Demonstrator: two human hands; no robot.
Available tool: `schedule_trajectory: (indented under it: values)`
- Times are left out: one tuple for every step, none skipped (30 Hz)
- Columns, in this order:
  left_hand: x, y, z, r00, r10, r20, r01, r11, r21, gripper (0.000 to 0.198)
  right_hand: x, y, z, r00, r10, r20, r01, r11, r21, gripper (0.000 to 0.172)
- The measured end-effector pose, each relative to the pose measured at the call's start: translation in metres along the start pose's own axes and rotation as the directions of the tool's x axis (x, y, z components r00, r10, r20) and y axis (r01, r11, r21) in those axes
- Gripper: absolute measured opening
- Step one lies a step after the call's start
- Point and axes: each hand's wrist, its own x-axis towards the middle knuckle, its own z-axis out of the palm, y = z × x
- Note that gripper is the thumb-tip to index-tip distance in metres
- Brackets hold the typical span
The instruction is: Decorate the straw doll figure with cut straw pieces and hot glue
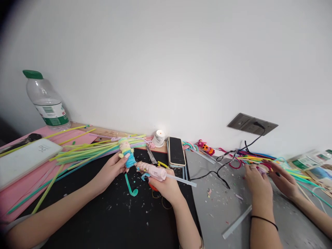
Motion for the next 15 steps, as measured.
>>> schedule_trajectory:
  values:
    - [0.0002, -0.0006, -0.0001, 1.0, -0.001, 0.003, 0.001, 1.0, -0.006, 0.033, 0.0002, -0.0008, -0.0001, 1.0, -0.006, 0.02, 0.006, 1.0, 0.017, 0.033]
    - [0.0003, -0.0014, -0.0003, 1.0, -0.001, 0.007, 0.001, 1.0, -0.008, 0.033, 0.0003, -0.0009, -0.0002, 0.999, -0.012, 0.029, 0.011, 1.0, 0.027, 0.034]
    - [0.0005, -0.0023, -0.0007, 1.0, 0.0, 0.013, 0.0, 1.0, -0.007, 0.033, 0.0003, -0.0003, -0.0003, 0.999, -0.016, 0.031, 0.015, 0.999, 0.029, 0.034]
    - [0.0006, -0.0033, -0.0012, 1.0, 0.001, 0.022, -0.001, 1.0, -0.003, 0.032, 0.0001, 0.0007, -0.0004, 1.0, -0.017, 0.022, 0.017, 1.0, 0.023, 0.033]
    - [0.0009, -0.0044, -0.0017, 0.999, 0.002, 0.032, -0.002, 1.0, 0.001, 0.031, -0.0002, 0.002, -0.0004, 1.0, -0.017, 0.006, 0.017, 1.0, 0.01, 0.031]
    - [0.0011, -0.0055, -0.0023, 0.999, 0.003, 0.04, -0.003, 1.0, 0.002, 0.03, -0.0005, 0.0033, -0.0005, 1.0, -0.016, -0.009, 0.016, 1.0, -0.003, 0.03]
    - [0.0014, -0.0065, -0.0029, 0.999, 0.002, 0.046, -0.002, 1.0, 0.001, 0.03, -0.0008, 0.0043, -0.0005, 1.0, -0.015, -0.019, 0.015, 1.0, -0.013, 0.028]
    - [0.0016, -0.0074, -0.0033, 0.999, 0.0, 0.051, 0.0, 1.0, -0.002, 0.029, -0.0011, 0.0048, -0.0005, 1.0, -0.015, -0.023, 0.015, 1.0, -0.016, 0.027]
    - [0.0018, -0.0081, -0.0036, 0.999, -0.001, 0.053, 0.002, 1.0, -0.008, 0.029, -0.0012, 0.005, -0.0005, 1.0, -0.016, -0.017, 0.016, 1.0, -0.011, 0.027]
    - [0.0019, -0.0085, -0.0038, 0.999, -0.001, 0.053, 0.002, 1.0, -0.015, 0.029, -0.0012, 0.0047, -0.0005, 1.0, -0.017, -0.006, 0.017, 1.0, -0.002, 0.029]
    - [0.0019, -0.0086, -0.0038, 0.999, 0.0, 0.052, 0.001, 1.0, -0.02, 0.029, -0.0012, 0.0043, -0.0005, 1.0, -0.018, 0.007, 0.018, 1.0, 0.008, 0.03]
    - [0.0018, -0.0085, -0.0036, 0.999, 0.002, 0.053, -0.001, 1.0, -0.025, 0.029, -0.0011, 0.0039, -0.0005, 1.0, -0.018, 0.012, 0.018, 1.0, 0.01, 0.031]
    - [0.0017, -0.0082, -0.0034, 0.999, 0.005, 0.052, -0.004, 1.0, -0.029, 0.029, -0.001, 0.0035, -0.0006, 1.0, -0.018, 0.01, 0.017, 1.0, 0.003, 0.031]
    - [0.0015, -0.0076, -0.0031, 0.999, 0.008, 0.05, -0.006, 0.999, -0.034, 0.029, -0.0009, 0.0034, -0.0006, 1.0, -0.015, 0.0, 0.015, 1.0, -0.01, 0.03]
    - [0.0013, -0.007, -0.0027, 0.999, 0.01, 0.046, -0.008, 0.999, -0.039, 0.029, -0.0008, 0.0035, -0.0006, 1.0, -0.011, -0.014, 0.011, 1.0, -0.028, 0.028]
